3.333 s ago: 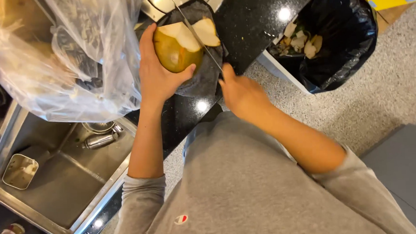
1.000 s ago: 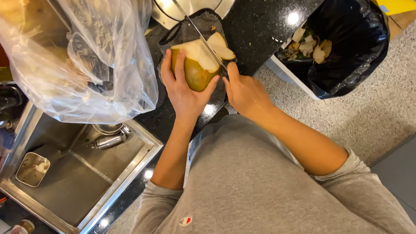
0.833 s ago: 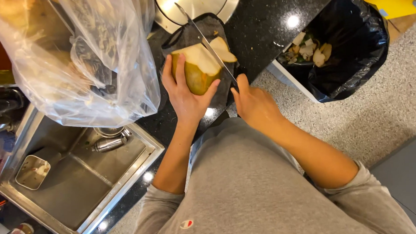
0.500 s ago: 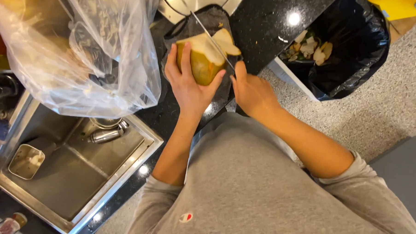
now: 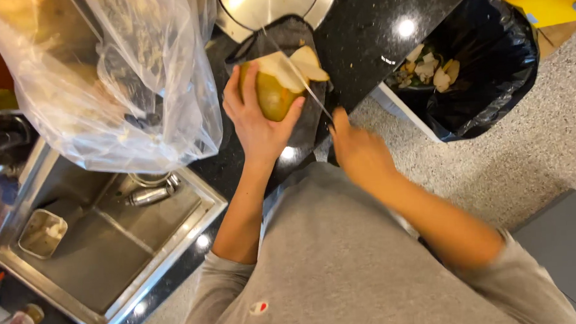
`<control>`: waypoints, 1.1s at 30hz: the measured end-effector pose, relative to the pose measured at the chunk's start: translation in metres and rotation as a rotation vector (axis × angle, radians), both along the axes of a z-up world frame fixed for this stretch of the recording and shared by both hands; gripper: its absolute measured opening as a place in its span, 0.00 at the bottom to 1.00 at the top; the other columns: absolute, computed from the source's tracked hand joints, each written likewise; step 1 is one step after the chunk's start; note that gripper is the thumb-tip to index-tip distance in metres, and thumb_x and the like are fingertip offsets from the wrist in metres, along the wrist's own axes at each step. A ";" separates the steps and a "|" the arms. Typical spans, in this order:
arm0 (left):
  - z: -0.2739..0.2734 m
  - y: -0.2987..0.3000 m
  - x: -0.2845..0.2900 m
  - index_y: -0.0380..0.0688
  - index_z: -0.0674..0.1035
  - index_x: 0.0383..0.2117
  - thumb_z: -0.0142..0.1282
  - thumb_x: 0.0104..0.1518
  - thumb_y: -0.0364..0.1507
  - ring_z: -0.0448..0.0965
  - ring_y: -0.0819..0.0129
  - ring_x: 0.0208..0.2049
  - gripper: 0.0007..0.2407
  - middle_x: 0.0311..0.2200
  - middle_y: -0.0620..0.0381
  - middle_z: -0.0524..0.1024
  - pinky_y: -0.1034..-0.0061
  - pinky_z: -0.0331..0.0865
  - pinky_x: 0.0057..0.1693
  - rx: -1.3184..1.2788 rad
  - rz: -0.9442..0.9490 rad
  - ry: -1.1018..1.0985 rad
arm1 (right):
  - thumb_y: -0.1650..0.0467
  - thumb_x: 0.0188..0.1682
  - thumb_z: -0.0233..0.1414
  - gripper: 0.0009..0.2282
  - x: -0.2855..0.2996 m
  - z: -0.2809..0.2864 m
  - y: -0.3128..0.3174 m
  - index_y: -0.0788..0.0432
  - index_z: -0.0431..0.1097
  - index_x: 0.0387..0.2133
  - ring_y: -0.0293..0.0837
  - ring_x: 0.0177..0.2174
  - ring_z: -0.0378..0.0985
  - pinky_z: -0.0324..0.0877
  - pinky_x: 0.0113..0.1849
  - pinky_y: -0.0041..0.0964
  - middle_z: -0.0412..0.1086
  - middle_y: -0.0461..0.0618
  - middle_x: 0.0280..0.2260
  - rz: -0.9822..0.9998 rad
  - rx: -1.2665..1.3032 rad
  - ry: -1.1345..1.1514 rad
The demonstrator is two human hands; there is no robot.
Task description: The person trims the outer husk off a young coconut with a knife over a counter, rotating the coconut and cutting slices off its top and sides, then rinses the trimmed coconut under the tap in the sink and resumes trimming the remaining husk.
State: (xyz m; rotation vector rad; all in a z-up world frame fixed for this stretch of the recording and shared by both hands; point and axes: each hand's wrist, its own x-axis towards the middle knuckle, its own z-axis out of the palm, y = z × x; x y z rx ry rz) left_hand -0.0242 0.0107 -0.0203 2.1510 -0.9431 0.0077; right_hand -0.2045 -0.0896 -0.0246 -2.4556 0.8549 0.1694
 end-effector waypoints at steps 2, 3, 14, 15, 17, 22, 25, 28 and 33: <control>0.003 -0.008 0.005 0.46 0.67 0.66 0.74 0.50 0.44 0.61 0.42 0.66 0.38 0.65 0.40 0.60 0.52 0.57 0.70 -0.010 0.004 0.004 | 0.64 0.58 0.43 0.14 0.008 -0.002 -0.006 0.60 0.52 0.49 0.69 0.25 0.77 0.70 0.28 0.64 0.74 0.65 0.24 -0.023 -0.003 0.014; 0.003 -0.011 0.006 0.46 0.66 0.66 0.73 0.50 0.44 0.62 0.43 0.66 0.38 0.65 0.40 0.60 0.52 0.56 0.70 -0.011 0.011 0.014 | 0.63 0.58 0.42 0.14 0.010 -0.003 -0.008 0.59 0.52 0.49 0.69 0.25 0.77 0.70 0.29 0.64 0.74 0.65 0.24 -0.041 0.002 0.033; 0.009 -0.009 0.016 0.48 0.67 0.66 0.72 0.51 0.46 0.63 0.43 0.65 0.37 0.64 0.41 0.61 0.53 0.57 0.69 0.027 -0.035 0.030 | 0.65 0.59 0.39 0.10 0.027 -0.023 -0.016 0.59 0.53 0.45 0.70 0.27 0.78 0.71 0.30 0.65 0.74 0.66 0.25 -0.019 0.038 0.042; 0.010 -0.009 0.013 0.48 0.67 0.66 0.72 0.51 0.46 0.63 0.43 0.65 0.37 0.64 0.41 0.61 0.53 0.57 0.69 0.034 -0.052 0.014 | 0.66 0.60 0.40 0.09 0.034 -0.028 -0.019 0.59 0.53 0.45 0.70 0.27 0.78 0.71 0.31 0.65 0.74 0.66 0.26 -0.009 0.030 0.003; 0.008 -0.010 0.013 0.48 0.67 0.66 0.72 0.51 0.46 0.62 0.43 0.66 0.37 0.64 0.41 0.61 0.53 0.58 0.69 0.023 -0.062 0.032 | 0.66 0.60 0.40 0.09 0.033 -0.024 -0.025 0.59 0.53 0.45 0.71 0.28 0.77 0.71 0.31 0.65 0.74 0.66 0.26 -0.001 0.018 -0.041; 0.010 -0.004 0.032 0.48 0.68 0.66 0.72 0.52 0.44 0.62 0.44 0.68 0.36 0.64 0.41 0.61 0.54 0.58 0.71 -0.013 -0.105 0.098 | 0.64 0.59 0.42 0.11 0.018 -0.027 -0.025 0.59 0.54 0.44 0.72 0.28 0.77 0.70 0.32 0.67 0.74 0.68 0.25 -0.007 0.072 0.067; 0.006 0.007 0.033 0.48 0.68 0.67 0.72 0.51 0.42 0.62 0.44 0.69 0.35 0.64 0.41 0.61 0.55 0.59 0.72 -0.011 -0.161 0.152 | 0.64 0.59 0.42 0.11 0.020 -0.026 -0.017 0.60 0.54 0.43 0.73 0.28 0.77 0.69 0.31 0.68 0.74 0.67 0.25 -0.024 0.139 0.060; 0.003 -0.001 0.041 0.47 0.68 0.66 0.73 0.51 0.41 0.63 0.44 0.69 0.35 0.64 0.41 0.61 0.56 0.60 0.72 -0.077 -0.180 0.149 | 0.64 0.59 0.43 0.12 0.036 -0.037 -0.022 0.60 0.54 0.45 0.73 0.27 0.76 0.68 0.30 0.70 0.74 0.66 0.26 -0.017 0.048 -0.082; -0.004 0.009 0.031 0.47 0.69 0.67 0.73 0.55 0.40 0.65 0.46 0.69 0.34 0.63 0.43 0.65 0.58 0.60 0.74 -0.111 -0.224 0.196 | 0.63 0.60 0.43 0.14 -0.003 -0.041 0.001 0.60 0.53 0.50 0.72 0.27 0.76 0.68 0.30 0.68 0.73 0.67 0.26 -0.074 0.057 -0.027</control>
